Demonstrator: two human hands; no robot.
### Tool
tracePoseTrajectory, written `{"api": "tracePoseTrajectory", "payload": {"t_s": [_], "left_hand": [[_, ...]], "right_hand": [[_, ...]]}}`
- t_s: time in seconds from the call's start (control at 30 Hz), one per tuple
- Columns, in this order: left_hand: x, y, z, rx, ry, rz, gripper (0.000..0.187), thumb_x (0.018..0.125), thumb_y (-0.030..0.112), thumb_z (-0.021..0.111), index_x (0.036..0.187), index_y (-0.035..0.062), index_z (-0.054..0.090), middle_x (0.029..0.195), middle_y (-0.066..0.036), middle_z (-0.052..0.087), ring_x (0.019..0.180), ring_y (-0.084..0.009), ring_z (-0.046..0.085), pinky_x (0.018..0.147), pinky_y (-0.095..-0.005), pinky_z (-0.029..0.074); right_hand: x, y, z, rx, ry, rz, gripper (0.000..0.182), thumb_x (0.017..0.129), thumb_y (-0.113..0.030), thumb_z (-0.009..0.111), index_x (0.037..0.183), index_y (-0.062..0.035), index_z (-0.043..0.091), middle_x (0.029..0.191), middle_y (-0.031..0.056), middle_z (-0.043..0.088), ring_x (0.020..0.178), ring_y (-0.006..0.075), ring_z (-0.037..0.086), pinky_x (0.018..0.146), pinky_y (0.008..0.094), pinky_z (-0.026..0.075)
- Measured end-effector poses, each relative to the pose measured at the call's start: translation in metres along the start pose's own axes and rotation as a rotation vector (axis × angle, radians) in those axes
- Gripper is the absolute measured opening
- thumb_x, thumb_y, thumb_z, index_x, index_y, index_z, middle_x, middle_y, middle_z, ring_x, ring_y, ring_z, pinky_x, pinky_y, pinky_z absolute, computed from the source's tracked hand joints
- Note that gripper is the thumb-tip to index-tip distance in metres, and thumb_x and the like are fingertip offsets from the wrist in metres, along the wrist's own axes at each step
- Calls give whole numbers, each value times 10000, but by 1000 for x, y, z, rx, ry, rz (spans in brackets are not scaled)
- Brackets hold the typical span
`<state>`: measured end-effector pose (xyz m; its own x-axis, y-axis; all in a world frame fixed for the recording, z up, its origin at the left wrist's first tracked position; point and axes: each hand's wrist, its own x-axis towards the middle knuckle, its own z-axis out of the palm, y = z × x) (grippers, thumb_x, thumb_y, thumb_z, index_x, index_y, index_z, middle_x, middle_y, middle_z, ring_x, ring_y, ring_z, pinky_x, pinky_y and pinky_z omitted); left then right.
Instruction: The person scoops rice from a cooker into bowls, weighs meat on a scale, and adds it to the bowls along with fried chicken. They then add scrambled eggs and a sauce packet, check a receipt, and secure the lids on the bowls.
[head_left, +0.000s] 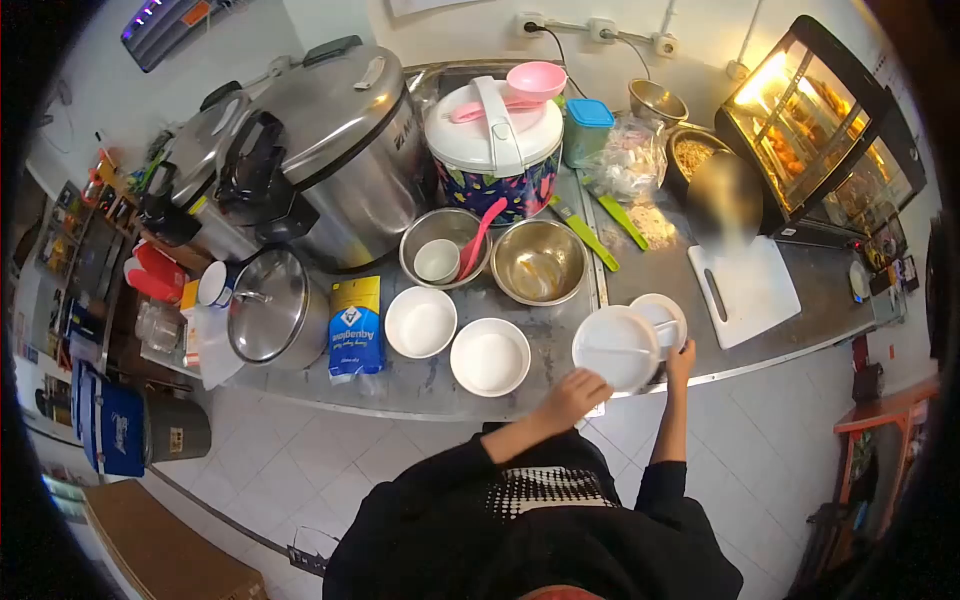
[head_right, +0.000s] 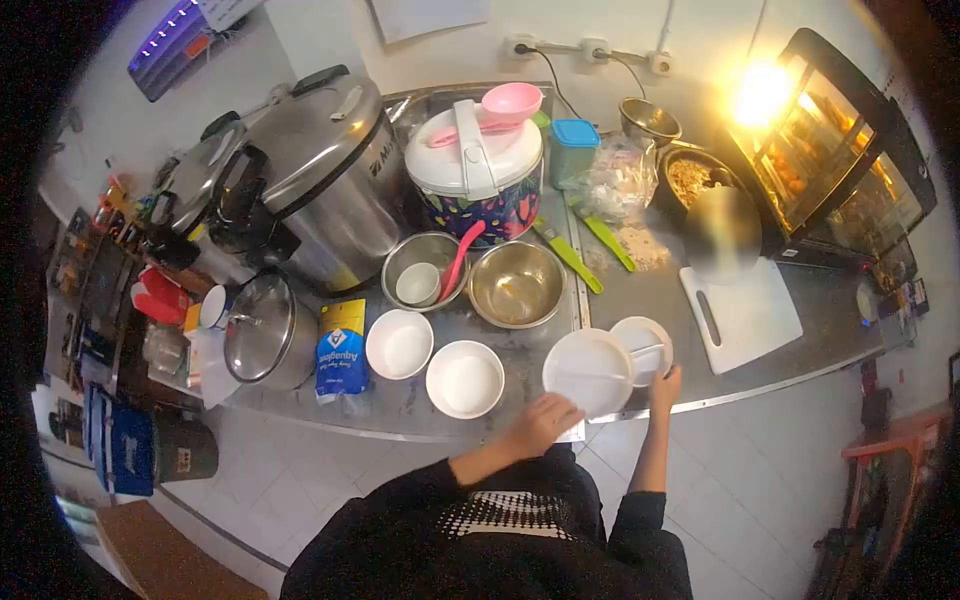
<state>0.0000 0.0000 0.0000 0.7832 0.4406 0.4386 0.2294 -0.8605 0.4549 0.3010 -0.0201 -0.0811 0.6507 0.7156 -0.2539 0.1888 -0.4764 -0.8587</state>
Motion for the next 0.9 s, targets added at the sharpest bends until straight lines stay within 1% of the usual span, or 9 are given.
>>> {"api": "tracePoseTrajectory", "payload": {"t_s": [0.07,0.17,0.23,0.33,0.43,0.53,0.63,0.73,0.9], "left_hand": [[13,-6,12,-99,-372,-205,362,694,255,600,998,67,547,1095,-125,465,1084,-263,395,926,-424,291],[14,-29,-23,100,6,-124,452,659,293,637,1036,66,533,1109,-125,453,1071,-272,401,900,-414,308],[7,-34,-68,88,188,-333,494,654,299,652,1057,48,516,1128,-126,445,1082,-311,381,910,-424,294],[-31,-58,-125,282,361,-892,495,655,288,651,1051,33,497,1134,-161,442,1050,-347,404,853,-437,348],[-86,-97,-106,406,-146,-1140,433,715,227,582,1059,13,429,935,-162,524,795,-316,541,722,-430,417],[-55,-77,-76,400,52,-1084,258,739,171,538,936,23,459,839,-150,530,749,-316,552,650,-423,440],[-15,-67,-55,291,28,-1114,267,769,204,518,938,19,426,839,-173,527,726,-346,548,623,-436,445],[22,-61,-36,216,65,-1187,318,780,238,510,972,15,389,862,-184,533,741,-368,556,630,-445,449],[58,-73,-24,242,-18,-1301,453,767,407,512,967,7,438,851,-187,566,716,-378,569,638,-440,455]], "right_hand": [[-5,4,-18,195,73,153,578,727,-246,578,1183,20,344,1144,238,365,1054,339,380,890,475,288],[-9,-34,31,-295,607,-201,554,725,-247,578,1163,30,381,1123,262,364,1097,349,334,890,474,279],[-53,-91,41,-559,579,-413,626,765,-294,558,1228,26,283,1210,242,286,1145,378,257,948,457,206],[-111,-122,85,-404,49,-875,610,720,-281,593,1208,-13,344,1251,251,249,1174,399,210,964,457,169],[-141,-145,105,-681,-446,-1067,398,693,-275,585,1026,-63,531,1216,171,371,1142,349,314,930,456,250],[-89,-112,105,-892,-435,-1073,301,713,-212,528,994,-105,542,1198,115,411,1087,305,406,865,471,334],[-49,-117,85,-582,-491,-1107,228,698,-117,491,911,-57,549,1113,92,488,1046,240,453,822,408,380],[-24,-130,64,-691,-453,-1193,250,685,-82,479,924,-53,547,1084,92,505,1040,258,455,848,381,341],[-1,-137,40,-377,-172,-1086,279,675,-115,543,949,-64,537,1087,96,490,1032,301,427,847,421,297]]}}
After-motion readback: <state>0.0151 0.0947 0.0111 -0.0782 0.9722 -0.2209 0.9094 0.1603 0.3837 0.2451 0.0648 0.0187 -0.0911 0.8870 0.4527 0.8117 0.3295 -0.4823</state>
